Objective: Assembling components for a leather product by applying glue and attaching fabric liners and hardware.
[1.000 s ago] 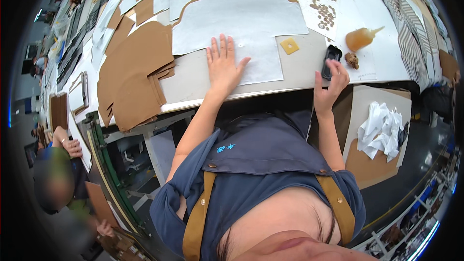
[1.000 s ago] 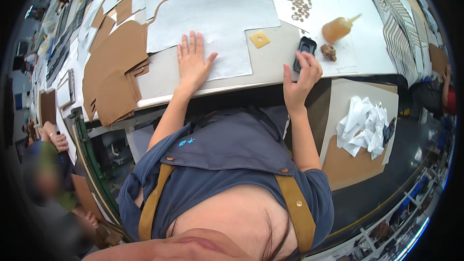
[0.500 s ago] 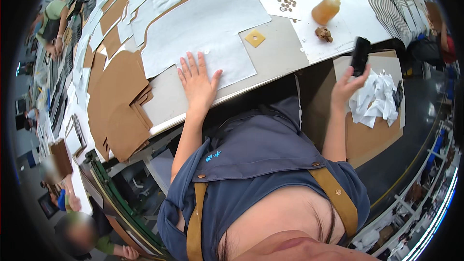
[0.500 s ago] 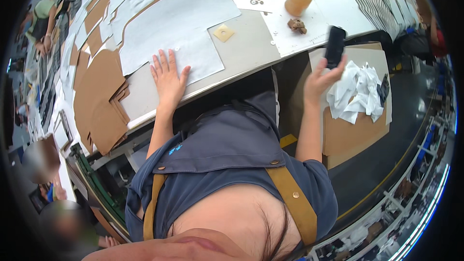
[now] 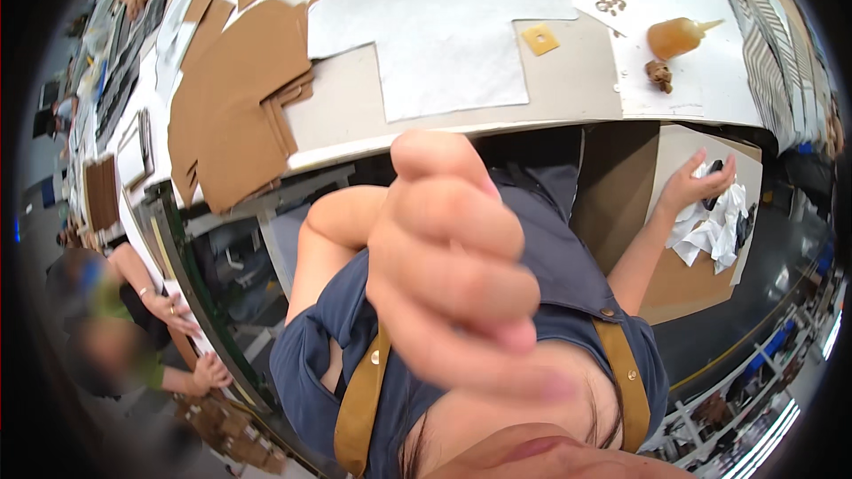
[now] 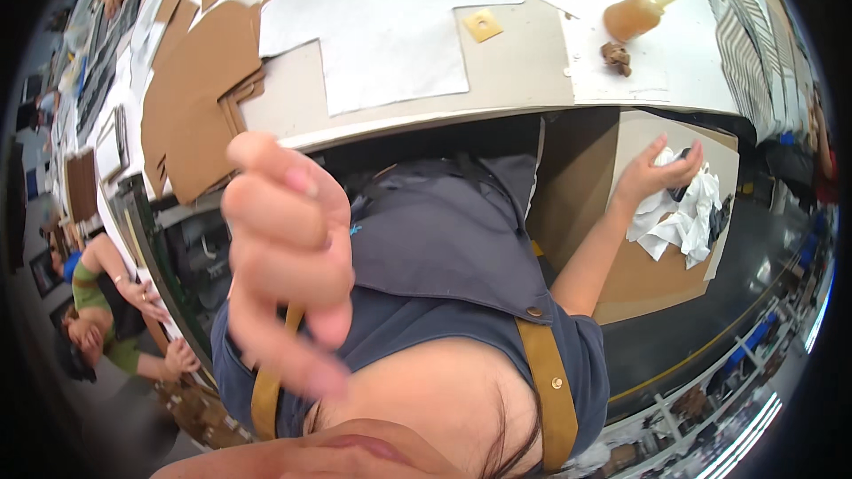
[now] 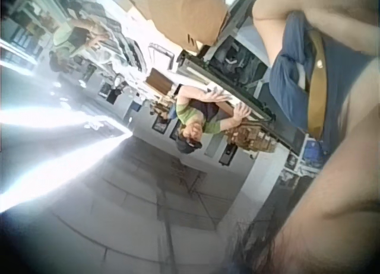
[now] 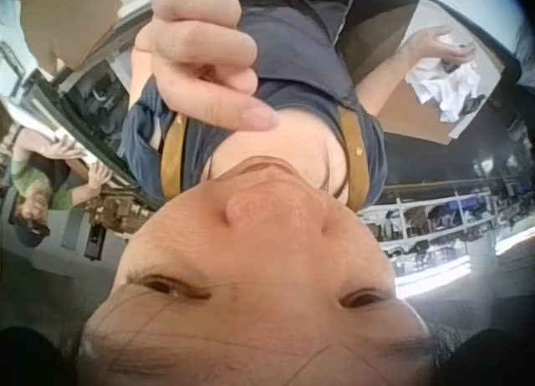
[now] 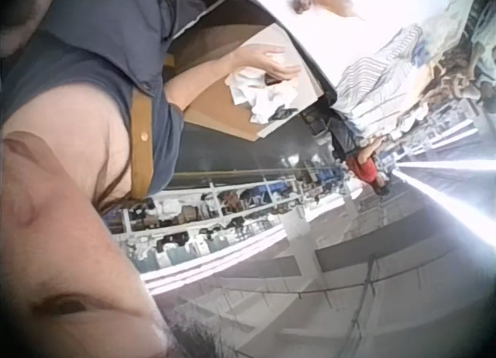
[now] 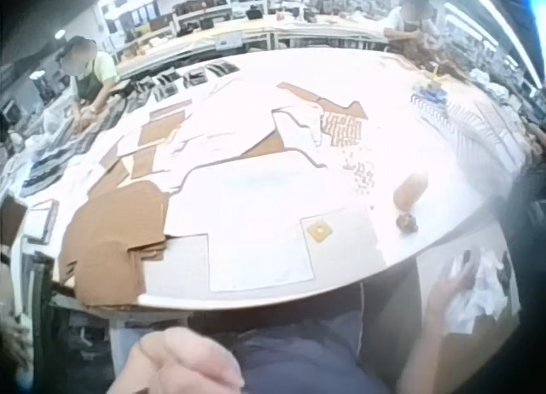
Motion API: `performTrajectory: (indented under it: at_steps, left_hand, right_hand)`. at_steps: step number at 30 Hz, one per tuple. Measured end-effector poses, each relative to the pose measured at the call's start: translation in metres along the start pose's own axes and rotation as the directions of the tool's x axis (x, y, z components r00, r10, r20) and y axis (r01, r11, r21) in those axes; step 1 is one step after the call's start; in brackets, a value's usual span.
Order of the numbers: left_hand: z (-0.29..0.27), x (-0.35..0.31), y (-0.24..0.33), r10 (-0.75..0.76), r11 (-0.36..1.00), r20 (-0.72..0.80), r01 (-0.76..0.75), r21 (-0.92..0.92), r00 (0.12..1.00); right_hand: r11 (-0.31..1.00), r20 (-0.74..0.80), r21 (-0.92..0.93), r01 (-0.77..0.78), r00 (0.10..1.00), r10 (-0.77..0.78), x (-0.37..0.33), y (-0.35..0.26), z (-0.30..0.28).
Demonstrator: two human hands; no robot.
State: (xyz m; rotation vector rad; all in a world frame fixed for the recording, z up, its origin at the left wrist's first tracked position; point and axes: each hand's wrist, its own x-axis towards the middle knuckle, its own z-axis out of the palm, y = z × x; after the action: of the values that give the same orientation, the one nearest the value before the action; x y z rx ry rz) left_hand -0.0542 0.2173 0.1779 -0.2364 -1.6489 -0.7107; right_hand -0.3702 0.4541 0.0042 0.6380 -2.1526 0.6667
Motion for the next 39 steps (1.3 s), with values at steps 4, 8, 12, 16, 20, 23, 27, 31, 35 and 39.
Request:
performTrajectory:
  at_steps: [4,8,12,16,20,23,27,31,35,39]
  left_hand:
    - [-0.005,0.007,0.011,0.016,0.999,-0.037,-0.015,0.028,0.999]
    - [-0.023,0.002,0.016,0.052,0.996,0.038,-0.054,0.074,0.998]
    - [-0.038,0.0,0.018,0.096,0.991,0.117,-0.106,0.082,0.989]
    - [-0.04,-0.005,0.024,0.127,0.986,0.167,-0.142,0.081,0.978]
    - [-0.041,-0.01,0.032,-0.013,0.997,0.082,0.006,0.081,0.997]
    - [-0.027,-0.014,0.038,-0.005,0.979,-0.001,0.005,0.204,1.0]
    - [-0.023,0.004,0.026,-0.051,0.999,-0.088,0.051,-0.008,0.995]
    - [-0.031,-0.006,0.014,-0.074,0.997,0.041,0.075,-0.029,0.996]
    - [-0.029,-0.048,-0.047,-0.424,0.9,0.305,0.36,0.246,0.853]
    - [-0.027,-0.133,-0.089,-0.675,0.671,0.35,0.344,0.657,0.65]
  right_hand:
    - [0.942,0.068,0.334,0.039,0.996,-0.065,-0.008,-0.085,0.014]
    - [0.836,0.206,0.549,0.002,0.969,-0.138,-0.024,-0.141,0.022]
    - [0.764,0.287,0.644,-0.038,0.938,-0.196,-0.032,-0.174,0.027]
    - [0.526,0.53,0.76,-0.382,0.832,-0.163,-0.035,-0.191,0.031]
    - [0.061,0.846,0.517,-0.854,0.5,-0.184,-0.027,-0.197,0.028]
    - [-0.107,0.913,0.286,-0.952,0.305,-0.271,-0.022,-0.2,0.031]
    - [-0.119,0.927,0.139,-0.983,0.172,-0.333,-0.016,-0.196,0.037]
    - [-0.044,0.902,0.141,-0.989,0.147,-0.405,-0.016,-0.197,0.055]
    - [0.266,0.936,0.227,-0.937,0.134,-0.325,-0.017,-0.224,0.062]
    - [0.066,0.926,0.223,-0.973,0.19,-0.327,-0.025,-0.229,0.081]
